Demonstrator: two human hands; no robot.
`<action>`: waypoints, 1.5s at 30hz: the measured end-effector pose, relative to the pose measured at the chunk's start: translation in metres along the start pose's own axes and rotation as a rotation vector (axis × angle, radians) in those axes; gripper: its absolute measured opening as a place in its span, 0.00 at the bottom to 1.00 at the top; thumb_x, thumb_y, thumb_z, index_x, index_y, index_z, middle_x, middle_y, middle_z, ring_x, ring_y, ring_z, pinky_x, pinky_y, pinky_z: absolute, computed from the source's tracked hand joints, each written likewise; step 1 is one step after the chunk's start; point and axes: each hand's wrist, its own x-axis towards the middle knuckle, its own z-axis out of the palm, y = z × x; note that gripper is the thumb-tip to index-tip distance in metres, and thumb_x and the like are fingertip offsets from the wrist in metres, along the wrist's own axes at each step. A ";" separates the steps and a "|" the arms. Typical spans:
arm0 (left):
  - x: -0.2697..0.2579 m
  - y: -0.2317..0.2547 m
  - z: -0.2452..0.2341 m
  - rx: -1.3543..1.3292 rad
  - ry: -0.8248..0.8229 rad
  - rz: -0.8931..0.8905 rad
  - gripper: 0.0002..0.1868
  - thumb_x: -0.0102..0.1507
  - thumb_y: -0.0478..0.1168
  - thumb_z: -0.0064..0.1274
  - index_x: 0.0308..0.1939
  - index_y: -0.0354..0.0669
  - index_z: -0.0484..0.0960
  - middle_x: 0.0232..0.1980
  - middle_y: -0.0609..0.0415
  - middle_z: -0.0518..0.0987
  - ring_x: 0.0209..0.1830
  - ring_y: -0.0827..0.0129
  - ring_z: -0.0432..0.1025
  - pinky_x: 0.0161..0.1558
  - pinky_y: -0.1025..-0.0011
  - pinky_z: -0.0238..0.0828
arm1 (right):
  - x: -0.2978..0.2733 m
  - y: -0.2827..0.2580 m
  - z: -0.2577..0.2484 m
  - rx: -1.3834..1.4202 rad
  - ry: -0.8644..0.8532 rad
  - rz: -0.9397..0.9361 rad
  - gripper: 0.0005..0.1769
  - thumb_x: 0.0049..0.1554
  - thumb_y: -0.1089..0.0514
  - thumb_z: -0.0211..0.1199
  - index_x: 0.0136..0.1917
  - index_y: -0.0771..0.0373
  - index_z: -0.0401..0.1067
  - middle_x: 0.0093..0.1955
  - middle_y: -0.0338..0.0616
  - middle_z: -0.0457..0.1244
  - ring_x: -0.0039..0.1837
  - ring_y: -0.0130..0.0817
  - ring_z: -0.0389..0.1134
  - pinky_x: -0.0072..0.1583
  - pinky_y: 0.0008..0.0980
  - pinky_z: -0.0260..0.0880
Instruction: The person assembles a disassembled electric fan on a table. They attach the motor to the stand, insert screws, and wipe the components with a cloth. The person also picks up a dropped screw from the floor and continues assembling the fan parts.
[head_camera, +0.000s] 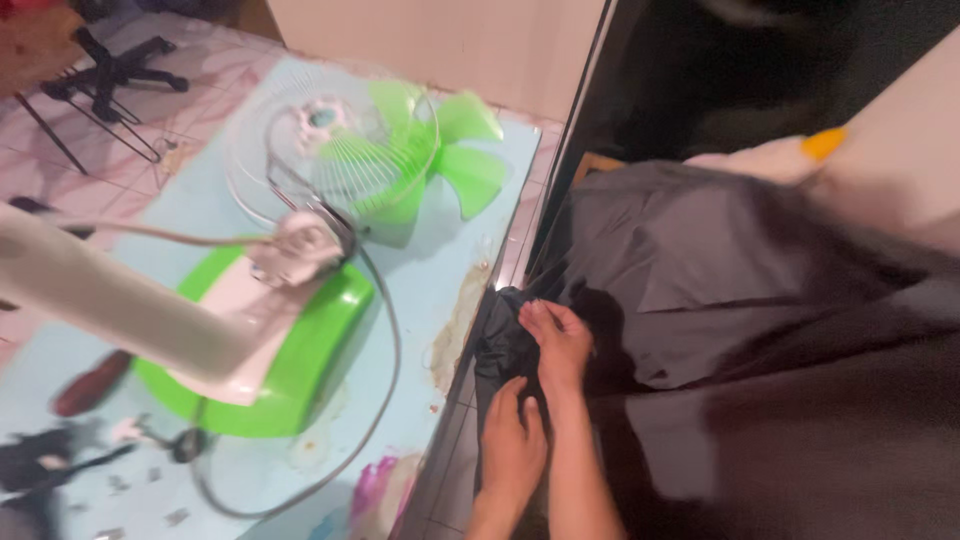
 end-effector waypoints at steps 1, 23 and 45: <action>0.003 0.029 -0.010 -0.025 0.037 -0.031 0.17 0.67 0.38 0.47 0.57 0.34 0.77 0.58 0.39 0.79 0.60 0.45 0.73 0.60 0.56 0.69 | -0.017 -0.030 0.011 -0.010 -0.012 0.015 0.08 0.59 0.65 0.65 0.50 0.73 0.75 0.46 0.47 0.71 0.49 0.34 0.74 0.55 0.34 0.79; -0.049 0.318 -0.413 -0.057 -0.007 0.413 0.18 0.60 0.24 0.52 0.52 0.39 0.84 0.47 0.48 0.84 0.45 0.57 0.81 0.45 0.67 0.78 | -0.302 -0.303 0.232 -0.082 -0.680 0.398 0.09 0.58 0.63 0.65 0.49 0.73 0.76 0.47 0.51 0.71 0.49 0.39 0.74 0.53 0.44 0.78; -0.098 0.271 -0.649 -0.116 -0.297 0.488 0.09 0.63 0.30 0.57 0.47 0.36 0.83 0.42 0.48 0.83 0.40 0.57 0.80 0.41 0.66 0.77 | -0.534 -0.236 0.359 -0.008 -0.377 0.282 0.12 0.60 0.59 0.64 0.50 0.73 0.75 0.45 0.50 0.70 0.46 0.38 0.72 0.53 0.42 0.76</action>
